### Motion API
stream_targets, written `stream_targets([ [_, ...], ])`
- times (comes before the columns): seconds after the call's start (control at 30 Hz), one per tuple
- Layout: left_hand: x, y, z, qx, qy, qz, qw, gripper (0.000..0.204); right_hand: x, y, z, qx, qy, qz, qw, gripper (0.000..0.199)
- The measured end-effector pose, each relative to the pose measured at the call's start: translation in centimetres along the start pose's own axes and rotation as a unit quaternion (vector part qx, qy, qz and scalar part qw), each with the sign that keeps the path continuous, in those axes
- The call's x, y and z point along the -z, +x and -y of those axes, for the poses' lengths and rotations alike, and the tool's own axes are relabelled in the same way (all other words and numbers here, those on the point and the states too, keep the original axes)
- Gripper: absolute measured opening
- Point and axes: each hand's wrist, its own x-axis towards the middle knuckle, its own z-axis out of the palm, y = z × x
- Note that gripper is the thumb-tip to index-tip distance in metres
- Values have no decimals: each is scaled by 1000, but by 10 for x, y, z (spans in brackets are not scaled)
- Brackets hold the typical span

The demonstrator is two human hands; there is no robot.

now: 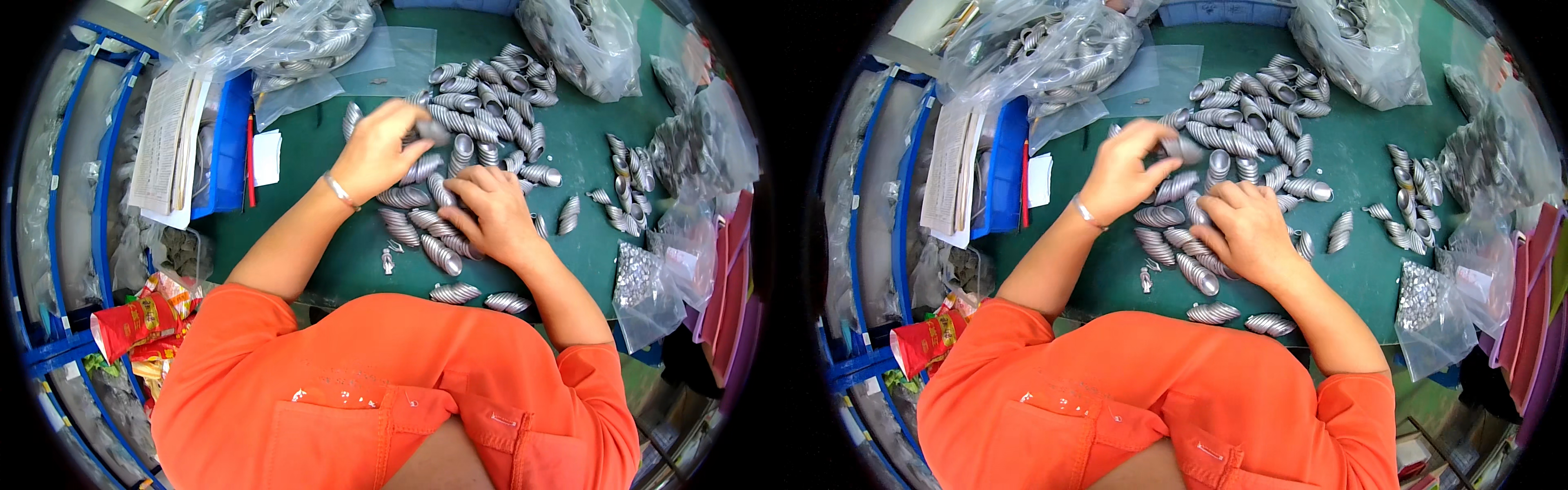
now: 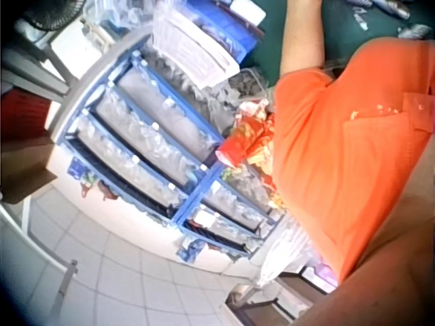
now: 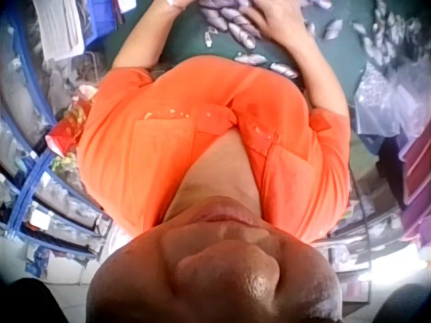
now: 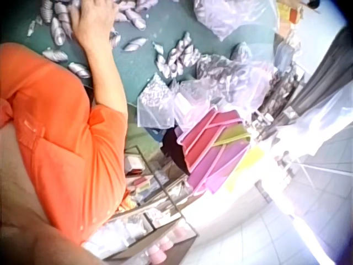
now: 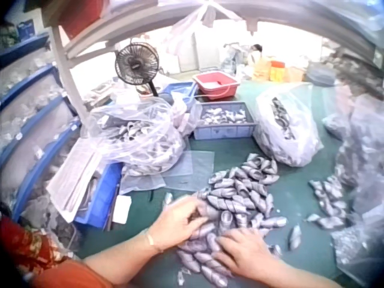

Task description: The person repeatedly picks up small silver spiral-shaped objects and small metal rings from a green table, inserts the rings into the spirals, and places the assembled items back on the table. The person handles the items one at a time throughout the clip.

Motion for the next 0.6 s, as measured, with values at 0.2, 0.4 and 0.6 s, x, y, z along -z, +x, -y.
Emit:
stream_targets([
  [0.2,6,-13,-2,123,-138,-93,978,31,6,7,-13,-50,14,-92,994,32],
  [0.4,-3,-29,-31,-30,-132,9,991,34,11,17,7,-135,245,-1,960,38],
  [0.6,-5,-29,-35,-1,-250,17,968,33,13,7,12,-96,235,-68,965,29],
])
